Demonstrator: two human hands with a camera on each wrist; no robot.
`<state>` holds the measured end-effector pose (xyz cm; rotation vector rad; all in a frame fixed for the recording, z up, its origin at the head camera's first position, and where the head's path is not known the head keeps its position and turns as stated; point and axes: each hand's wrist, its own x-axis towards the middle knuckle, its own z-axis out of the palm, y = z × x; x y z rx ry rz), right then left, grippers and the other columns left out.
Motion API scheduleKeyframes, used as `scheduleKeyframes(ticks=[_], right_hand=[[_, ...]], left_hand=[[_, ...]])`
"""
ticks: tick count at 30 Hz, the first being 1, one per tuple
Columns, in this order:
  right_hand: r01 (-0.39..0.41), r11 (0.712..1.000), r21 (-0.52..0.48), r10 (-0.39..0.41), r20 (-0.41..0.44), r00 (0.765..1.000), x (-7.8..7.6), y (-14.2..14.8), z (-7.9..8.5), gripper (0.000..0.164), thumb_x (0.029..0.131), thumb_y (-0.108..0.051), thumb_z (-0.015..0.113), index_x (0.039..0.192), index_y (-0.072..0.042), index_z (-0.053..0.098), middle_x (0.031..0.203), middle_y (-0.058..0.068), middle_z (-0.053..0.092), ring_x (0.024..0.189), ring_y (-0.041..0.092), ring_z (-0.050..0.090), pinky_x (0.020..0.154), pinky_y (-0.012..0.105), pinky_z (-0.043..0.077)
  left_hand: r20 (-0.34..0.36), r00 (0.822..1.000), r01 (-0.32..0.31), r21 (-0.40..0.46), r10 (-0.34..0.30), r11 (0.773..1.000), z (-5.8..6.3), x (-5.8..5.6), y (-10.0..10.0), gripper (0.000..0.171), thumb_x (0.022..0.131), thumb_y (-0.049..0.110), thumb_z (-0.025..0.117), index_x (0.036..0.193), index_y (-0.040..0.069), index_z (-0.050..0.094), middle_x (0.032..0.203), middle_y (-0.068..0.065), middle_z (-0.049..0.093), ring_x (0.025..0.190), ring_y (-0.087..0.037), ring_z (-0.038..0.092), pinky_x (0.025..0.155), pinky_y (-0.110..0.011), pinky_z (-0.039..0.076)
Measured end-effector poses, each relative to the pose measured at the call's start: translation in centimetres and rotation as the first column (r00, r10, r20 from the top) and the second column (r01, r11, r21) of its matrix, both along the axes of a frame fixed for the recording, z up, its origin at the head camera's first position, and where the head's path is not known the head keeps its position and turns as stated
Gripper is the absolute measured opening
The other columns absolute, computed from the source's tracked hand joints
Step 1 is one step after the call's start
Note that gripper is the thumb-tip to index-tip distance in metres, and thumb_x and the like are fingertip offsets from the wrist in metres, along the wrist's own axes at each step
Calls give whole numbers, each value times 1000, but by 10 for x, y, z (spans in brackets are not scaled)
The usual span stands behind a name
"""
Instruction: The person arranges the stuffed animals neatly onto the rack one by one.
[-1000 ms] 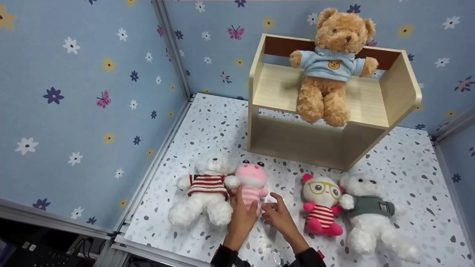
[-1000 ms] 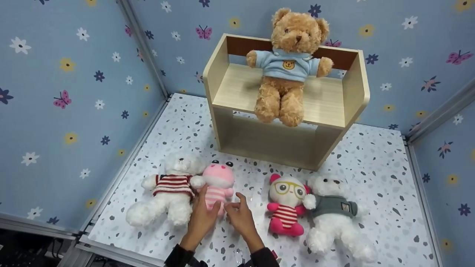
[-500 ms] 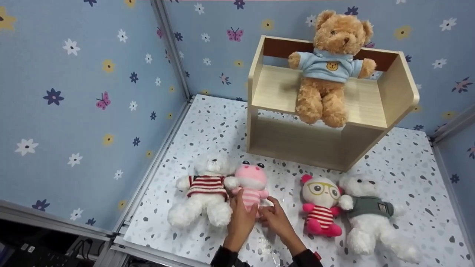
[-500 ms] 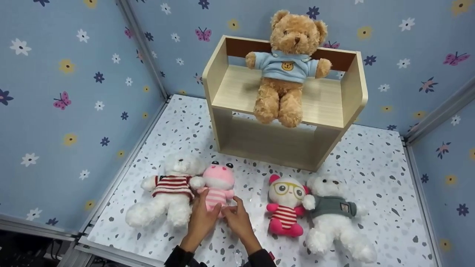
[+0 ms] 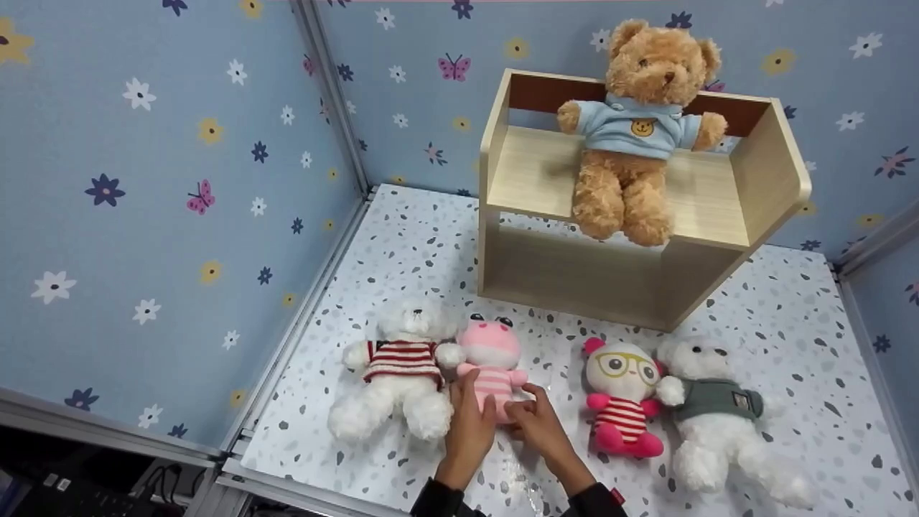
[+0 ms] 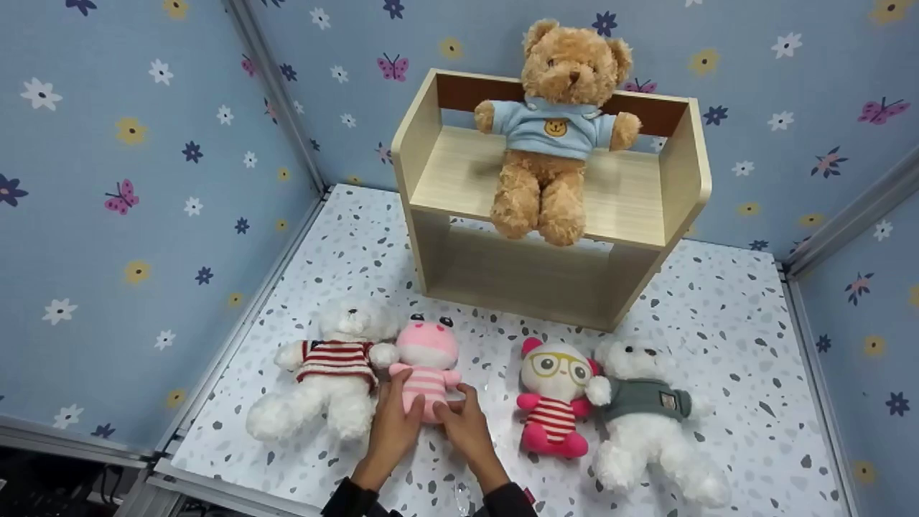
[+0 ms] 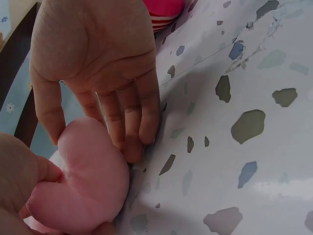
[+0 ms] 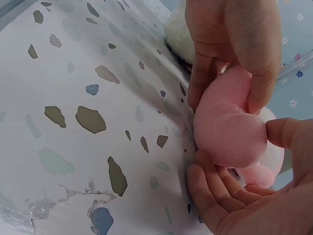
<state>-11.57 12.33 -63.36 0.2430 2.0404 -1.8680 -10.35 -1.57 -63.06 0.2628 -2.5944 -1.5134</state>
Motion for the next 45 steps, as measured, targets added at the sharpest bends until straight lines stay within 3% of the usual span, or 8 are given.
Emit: scheduleKeyframes(ticks=[5,12,20,32,41,45], right_hand=[[9,1000,-1,-9,0,1000,-1,4,0,66,99,-23,65,149,3,32,103,15,69,85,26,72,76,43,60],[8,1000,-2,-8,9,1000,0,8,-2,64,98,-14,64,148,4,29,107,16,68,83,16,68,77,42,60],[26,999,27,-27,13,1000,0,13,-3,67,94,-10,66,148,3,29,111,20,66,79,15,65,73,40,59],[34,999,-23,-33,23,999,0,23,1,69,85,-1,64,144,2,30,119,27,65,85,20,69,77,40,60],[45,999,-2,-45,9,999,2,27,0,66,88,-2,65,144,5,30,121,30,65,88,17,67,77,39,61],[48,999,-10,-48,0,999,3,27,0,63,89,-3,65,142,5,31,121,31,65,87,17,68,77,40,60]], left_hand=[[-40,999,-3,-12,2,1000,-3,1,3,49,96,7,64,143,6,48,147,-26,44,88,-38,67,62,-43,56],[-61,998,-14,-70,10,997,-6,1,7,51,92,4,67,140,8,49,122,-19,55,96,-36,65,77,-48,56],[-68,998,-20,-80,14,997,-4,0,12,55,87,1,71,138,9,49,123,-16,57,99,-35,64,84,-49,55],[-61,998,-12,14,12,1000,-2,-1,18,58,82,-3,75,127,8,41,121,-12,63,108,-30,67,92,-45,53],[-103,995,14,37,-10,999,-3,1,17,62,79,-4,77,127,9,39,114,-10,64,102,-25,66,90,-42,54],[-88,996,16,60,-11,998,-2,0,16,65,78,-4,78,127,10,38,114,-9,63,103,-23,65,91,-40,54]])
